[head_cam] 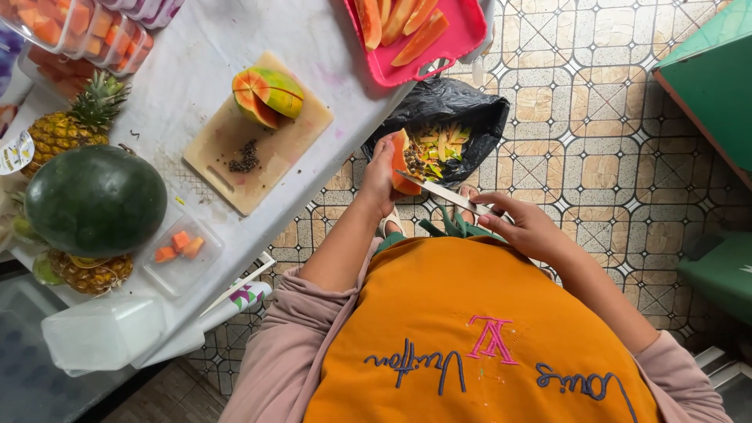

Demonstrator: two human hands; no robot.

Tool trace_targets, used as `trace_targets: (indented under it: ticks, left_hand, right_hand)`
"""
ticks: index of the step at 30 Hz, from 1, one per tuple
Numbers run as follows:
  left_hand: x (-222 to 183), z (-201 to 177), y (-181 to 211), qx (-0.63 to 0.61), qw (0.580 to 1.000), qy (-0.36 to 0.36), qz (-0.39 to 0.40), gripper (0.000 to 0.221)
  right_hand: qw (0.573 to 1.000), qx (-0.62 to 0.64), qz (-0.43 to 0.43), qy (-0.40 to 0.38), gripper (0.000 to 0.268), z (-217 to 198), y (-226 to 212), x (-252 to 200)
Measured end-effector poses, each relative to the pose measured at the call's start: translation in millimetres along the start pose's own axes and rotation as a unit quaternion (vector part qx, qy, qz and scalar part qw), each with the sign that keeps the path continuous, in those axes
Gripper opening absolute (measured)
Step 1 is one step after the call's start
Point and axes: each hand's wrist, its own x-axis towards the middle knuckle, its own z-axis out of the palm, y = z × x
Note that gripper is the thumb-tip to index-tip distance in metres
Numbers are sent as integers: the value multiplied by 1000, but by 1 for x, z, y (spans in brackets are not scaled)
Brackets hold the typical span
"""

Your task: Peeling and slicing a papaya on a cutting board using a knife at a food preparation station.

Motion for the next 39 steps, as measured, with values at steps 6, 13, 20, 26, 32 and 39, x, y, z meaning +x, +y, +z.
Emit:
trace_targets:
  ticks: [6, 13, 20, 26, 32, 39]
  left_hand:
    - [14, -7, -12, 12, 999, -14, 36, 32]
    - [16, -5, -18, -23, 998, -23, 46, 30]
    - [22, -5, -28, -54, 997, -23, 47, 30]
    - [-2, 17, -17, -55, 998, -7, 0, 33]
    - [-2, 20, -22, -27, 999, 17, -40, 33]
    - [35, 9, -45, 3, 988, 53, -144, 33]
  right_hand:
    - [1000, -17, 13, -1, 41, 1, 0, 4]
    - [998, -42, 33, 20, 42, 1, -5, 7]
    - [997, -56, 44, 39, 43, 1, 5, 17]
    - [995, -66, 58, 52, 42, 0, 3, 22]
    - [994, -57, 82, 46, 43, 2, 6, 28]
    - [993, -52, 99, 36, 43, 7, 16, 37]
